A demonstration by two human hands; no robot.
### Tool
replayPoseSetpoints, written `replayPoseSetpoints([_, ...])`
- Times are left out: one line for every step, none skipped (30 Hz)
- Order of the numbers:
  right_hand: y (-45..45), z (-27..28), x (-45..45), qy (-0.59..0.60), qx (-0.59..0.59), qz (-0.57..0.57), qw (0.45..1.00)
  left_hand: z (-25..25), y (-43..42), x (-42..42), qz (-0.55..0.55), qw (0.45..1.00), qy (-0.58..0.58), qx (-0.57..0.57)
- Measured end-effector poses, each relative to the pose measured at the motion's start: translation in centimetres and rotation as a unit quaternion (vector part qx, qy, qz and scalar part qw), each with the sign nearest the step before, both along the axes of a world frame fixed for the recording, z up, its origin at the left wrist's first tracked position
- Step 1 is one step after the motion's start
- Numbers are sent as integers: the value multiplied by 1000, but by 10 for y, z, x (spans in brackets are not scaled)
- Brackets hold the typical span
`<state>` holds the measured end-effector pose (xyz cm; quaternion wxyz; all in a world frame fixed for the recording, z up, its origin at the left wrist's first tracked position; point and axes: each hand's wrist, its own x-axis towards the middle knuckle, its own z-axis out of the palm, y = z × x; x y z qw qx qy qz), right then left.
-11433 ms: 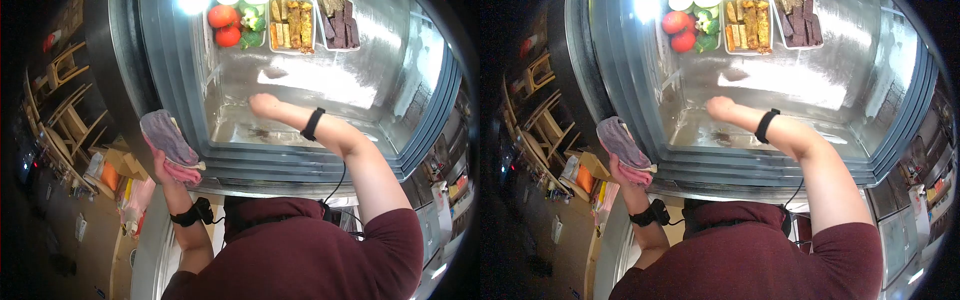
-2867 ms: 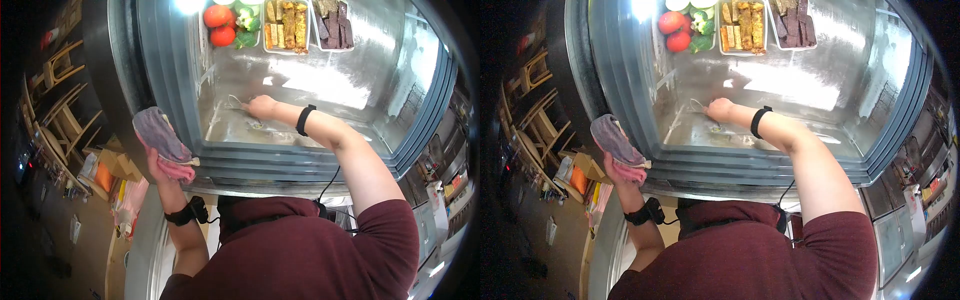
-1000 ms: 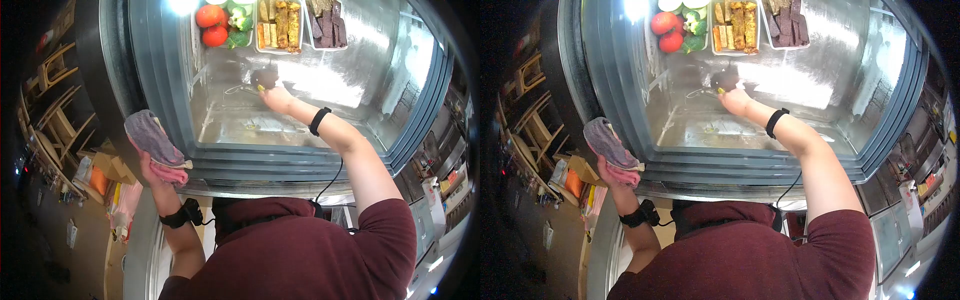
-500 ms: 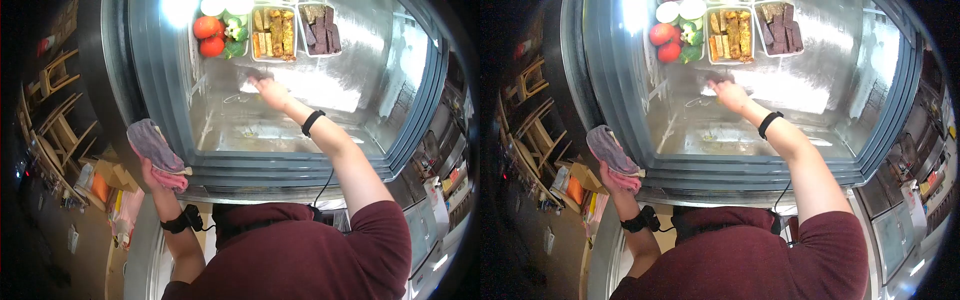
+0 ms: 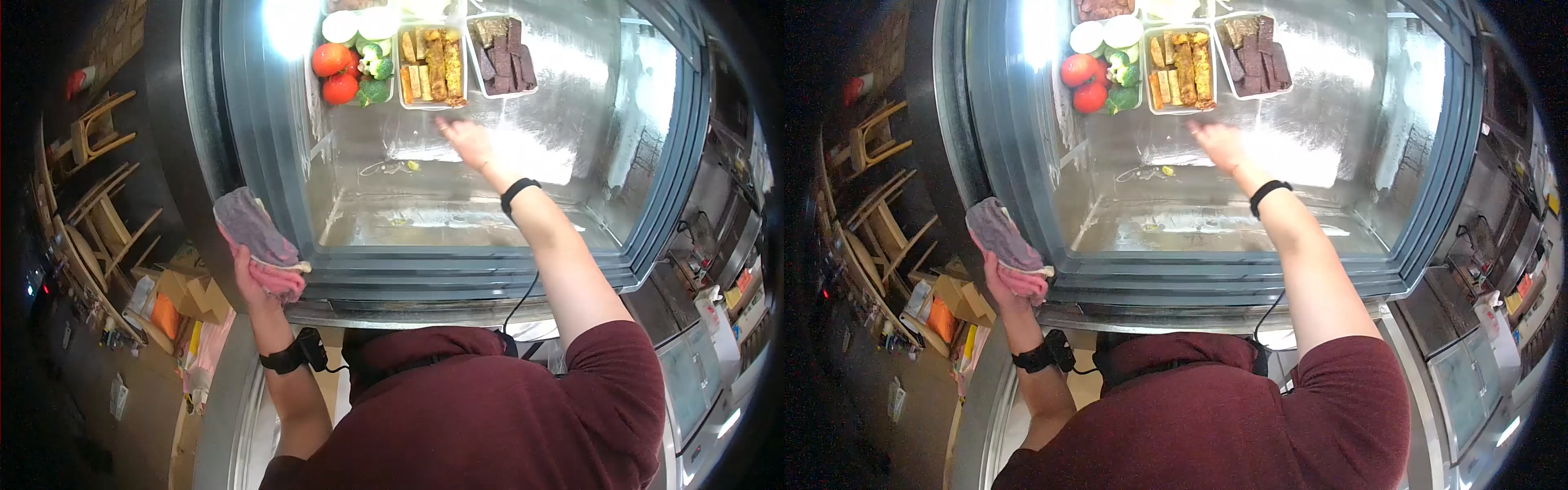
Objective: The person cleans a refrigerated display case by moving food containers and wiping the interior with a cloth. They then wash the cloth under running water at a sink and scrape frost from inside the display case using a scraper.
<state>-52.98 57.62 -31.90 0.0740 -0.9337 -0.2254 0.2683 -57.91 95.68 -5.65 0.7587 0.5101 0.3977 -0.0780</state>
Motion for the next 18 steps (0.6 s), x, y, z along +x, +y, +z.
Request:
replayPoseSetpoints([-17,9,1,-33,8,-23,999,2,-7,3,-44,998,-10,36])
replayPoseSetpoints([-32,19,1,-68,16,-47,996,4,-17,7,-89,993,-20,72])
replayPoseSetpoints([-40,31,1,-102,24,-70,992,7,-29,9,-133,985,-32,108])
replayPoseSetpoints([-39,52,3,-123,63,-80,987,24,-53,18,-162,985,-1,66])
replayPoseSetpoints([-32,72,5,25,158,-143,977,23,-64,17,-201,980,0,12])
replayPoseSetpoints([-14,99,10,173,247,-201,932,20,-74,18,-238,970,2,-42])
replayPoseSetpoints([3,125,13,313,329,-251,855,18,-89,21,-246,965,4,-88])
replayPoseSetpoints([19,151,8,396,445,-305,743,16,-107,24,-256,957,4,-136])
replayPoseSetpoints([32,173,1,463,546,-348,606,13,-122,28,-267,946,5,-183])
replayPoseSetpoints([42,186,-3,459,555,-352,597,9,-134,30,-283,942,6,-182])
replayPoseSetpoints([45,195,-7,458,564,-356,587,4,-144,30,-299,937,9,-181])
replayPoseSetpoints([41,195,-8,449,561,-342,605,0,-150,29,-314,932,13,-179])
replayPoseSetpoints([32,194,-11,397,537,-330,667,-4,-150,28,-366,924,-2,-113])
replayPoseSetpoints([18,192,-15,344,507,-315,725,-9,-147,28,-413,910,-17,-46])
replayPoseSetpoints([3,192,-19,291,473,-298,776,-13,-144,28,-454,890,-31,21])
replayPoseSetpoints([-11,195,-25,224,416,-260,842,-11,-144,31,-524,841,-55,123])
replayPoseSetpoints([-22,199,-27,233,356,-238,873,-13,-146,34,-545,833,-4,98])
replayPoseSetpoints([-32,204,-28,242,295,-215,899,-18,-148,39,-565,820,47,72])
